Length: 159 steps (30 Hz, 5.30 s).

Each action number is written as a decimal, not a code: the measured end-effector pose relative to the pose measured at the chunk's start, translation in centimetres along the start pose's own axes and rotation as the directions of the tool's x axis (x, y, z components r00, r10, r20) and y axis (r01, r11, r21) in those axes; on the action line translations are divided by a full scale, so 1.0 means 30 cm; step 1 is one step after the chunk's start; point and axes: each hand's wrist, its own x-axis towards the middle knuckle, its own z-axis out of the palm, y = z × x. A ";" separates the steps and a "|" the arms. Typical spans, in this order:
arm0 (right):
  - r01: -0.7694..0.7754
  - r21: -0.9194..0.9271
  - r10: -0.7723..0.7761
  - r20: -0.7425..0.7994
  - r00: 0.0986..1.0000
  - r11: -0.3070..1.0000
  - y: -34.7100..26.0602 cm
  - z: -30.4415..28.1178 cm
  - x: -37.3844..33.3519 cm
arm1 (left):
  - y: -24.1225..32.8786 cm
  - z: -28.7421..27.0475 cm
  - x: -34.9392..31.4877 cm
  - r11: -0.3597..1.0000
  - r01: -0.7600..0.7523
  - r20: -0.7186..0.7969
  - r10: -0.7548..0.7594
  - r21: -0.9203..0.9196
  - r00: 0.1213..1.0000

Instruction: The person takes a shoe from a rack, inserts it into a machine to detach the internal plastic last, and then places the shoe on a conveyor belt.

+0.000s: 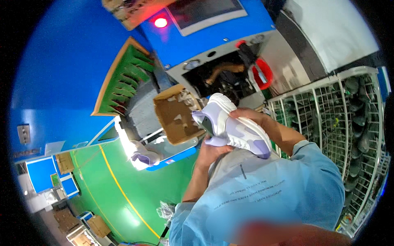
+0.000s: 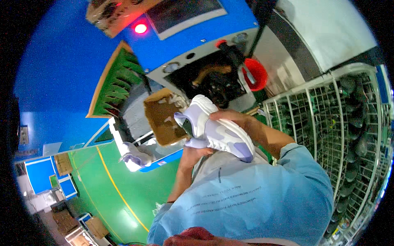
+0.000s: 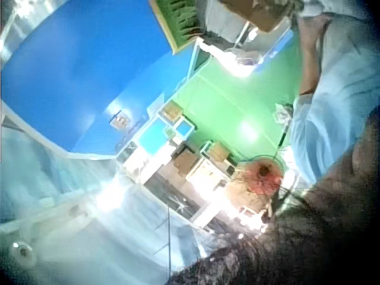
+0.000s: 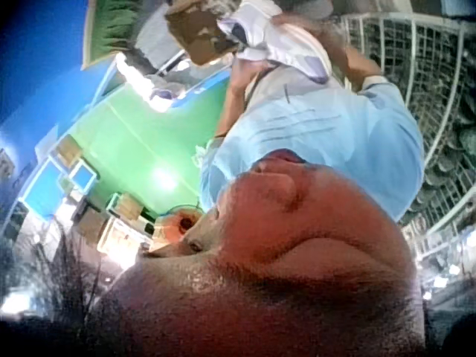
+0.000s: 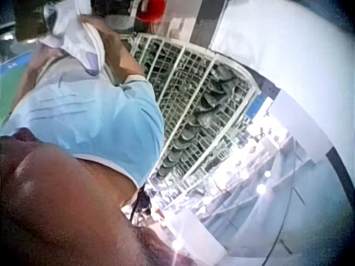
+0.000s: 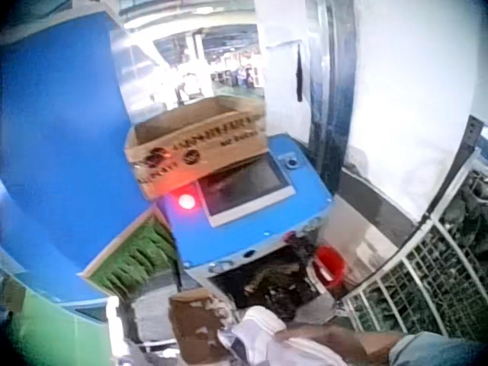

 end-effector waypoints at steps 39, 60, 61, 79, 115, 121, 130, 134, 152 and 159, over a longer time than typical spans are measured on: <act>-0.543 -0.839 -0.619 -0.413 0.668 -0.027 -0.202 -0.050 0.253 | -0.386 0.044 0.485 0.671 0.109 -0.153 -0.319 -0.733 0.935; -0.364 -0.903 -0.858 0.010 0.513 -0.228 0.149 0.011 -0.096 | -0.112 -0.095 0.290 0.791 0.518 0.165 -0.492 -0.325 0.855; -0.395 -0.895 -0.817 -0.064 0.573 -0.207 0.167 0.062 -0.167 | -0.093 -0.083 0.292 0.679 0.633 0.381 -0.510 -0.373 0.771; 0.664 -0.170 -0.595 -0.636 0.490 0.728 0.227 0.008 -0.538 | -0.184 0.072 0.186 0.767 0.640 0.344 -0.589 -0.048 0.732; 0.597 -0.133 -0.535 -0.621 0.572 0.791 -0.126 -0.245 -0.433 | -0.555 -1.111 -0.532 0.203 0.793 -0.819 0.150 0.574 0.554; 0.144 -0.665 -0.534 -0.431 0.728 0.733 -0.186 0.002 -0.119 | -0.540 -0.997 -0.734 0.512 0.804 -0.947 0.067 0.302 0.313; -0.055 -0.997 -0.226 -0.041 0.973 -0.058 -0.196 0.090 0.116 | -0.615 -0.203 -1.731 0.394 0.916 -0.997 -0.041 -0.077 -0.066; 0.064 -0.995 -0.121 0.074 0.990 -0.080 -0.112 0.083 0.181 | -0.836 0.246 -2.146 0.278 0.792 -0.836 -0.084 -0.543 -0.543; 0.191 -0.865 -0.882 0.471 -0.011 -0.464 -0.447 0.395 0.401 | -0.671 -0.904 -0.435 0.869 0.473 -0.987 0.095 0.145 0.128; -0.319 -0.647 -0.673 0.738 -0.035 -0.693 -0.486 0.292 0.555 | -0.320 -1.496 0.678 0.809 0.253 -0.717 0.270 0.531 0.643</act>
